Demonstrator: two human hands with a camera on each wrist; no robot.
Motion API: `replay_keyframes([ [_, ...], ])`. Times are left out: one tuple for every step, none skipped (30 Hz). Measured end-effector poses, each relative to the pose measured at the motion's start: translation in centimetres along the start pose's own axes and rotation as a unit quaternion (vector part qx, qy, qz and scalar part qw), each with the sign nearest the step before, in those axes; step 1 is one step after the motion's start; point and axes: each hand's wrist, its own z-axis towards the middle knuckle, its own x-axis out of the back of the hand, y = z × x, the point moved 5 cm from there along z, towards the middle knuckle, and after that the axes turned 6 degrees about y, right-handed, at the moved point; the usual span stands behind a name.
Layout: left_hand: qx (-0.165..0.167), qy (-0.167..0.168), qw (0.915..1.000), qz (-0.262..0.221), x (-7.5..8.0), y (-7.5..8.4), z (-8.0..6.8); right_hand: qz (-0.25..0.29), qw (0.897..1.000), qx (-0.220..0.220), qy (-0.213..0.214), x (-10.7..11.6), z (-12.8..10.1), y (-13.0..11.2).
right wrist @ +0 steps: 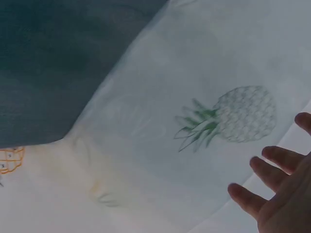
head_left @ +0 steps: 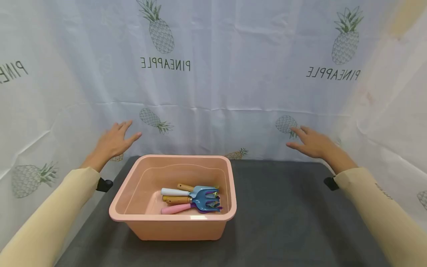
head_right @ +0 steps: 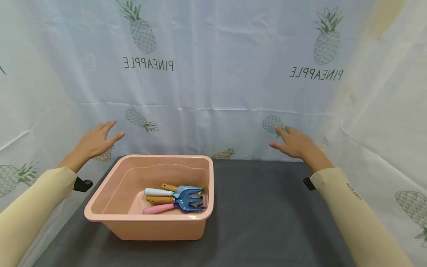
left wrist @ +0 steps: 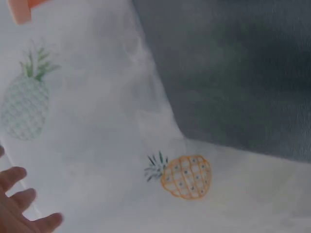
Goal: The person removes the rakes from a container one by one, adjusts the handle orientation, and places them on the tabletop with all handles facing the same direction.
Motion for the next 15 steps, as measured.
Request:
replay_keyframes([
  [0.003, 0.006, 0.9998, -0.018, 0.2, 0.1, -0.2, -0.002, 1.0, 0.009, 0.001, 0.2, 0.0, -0.6],
  [0.006, 0.013, 0.9992, -0.037, 0.3, 0.3, -0.5, -0.004, 1.0, 0.019, 0.004, 0.3, 0.1, -1.2],
  [0.008, 0.02, 0.9982, -0.056, 0.4, 0.5, -0.8, -0.008, 1.0, 0.028, 0.005, 0.5, 0.0, -1.9],
  [0.009, 0.028, 0.9969, -0.073, 0.5, 0.7, -1.2, -0.013, 0.999, 0.037, 0.007, 0.6, 0.0, -2.5],
  [0.008, 0.037, 0.9955, -0.087, 0.6, 0.9, -1.5, -0.017, 0.999, 0.045, 0.009, 0.8, 0.0, -3.2],
  [0.007, 0.044, 0.9939, -0.101, 0.7, 1.2, -1.9, -0.019, 0.998, 0.052, 0.012, 1.0, -0.1, -3.8],
  [0.006, 0.049, 0.9922, -0.115, 0.8, 1.4, -2.3, -0.023, 0.998, 0.06, 0.012, 1.2, -0.1, -4.5],
  [0.006, 0.052, 0.9901, -0.13, 0.8, 1.7, -2.7, -0.026, 0.997, 0.066, 0.014, 1.4, -0.2, -5.1],
  [0.007, 0.055, 0.988, -0.144, 0.9, 2.0, -3.2, -0.029, 0.997, 0.073, 0.015, 1.5, -0.2, -5.7],
  [0.008, 0.056, 0.9857, -0.158, 0.9, 2.2, -3.6, -0.03, 0.996, 0.079, 0.016, 1.7, -0.2, -6.4],
  [0.01, 0.055, 0.9832, -0.174, 0.9, 2.5, -4.1, -0.032, 0.996, 0.085, 0.017, 2.0, -0.2, -7.1],
  [0.012, 0.052, 0.9803, -0.19, 0.9, 2.7, -4.6, -0.033, 0.995, 0.09, 0.018, 2.1, -0.3, -7.7],
  [0.015, 0.049, 0.9774, -0.205, 0.9, 3.0, -5.1, -0.035, 0.995, 0.096, 0.017, 2.3, -0.3, -8.4],
  [0.02, 0.044, 0.9742, -0.221, 0.8, 3.2, -5.5, -0.034, 0.994, 0.101, 0.017, 2.5, -0.3, -9.0],
  [0.024, 0.04, 0.9708, -0.236, 0.8, 3.3, -6.0, -0.034, 0.994, 0.106, 0.017, 2.8, -0.4, -9.7],
])
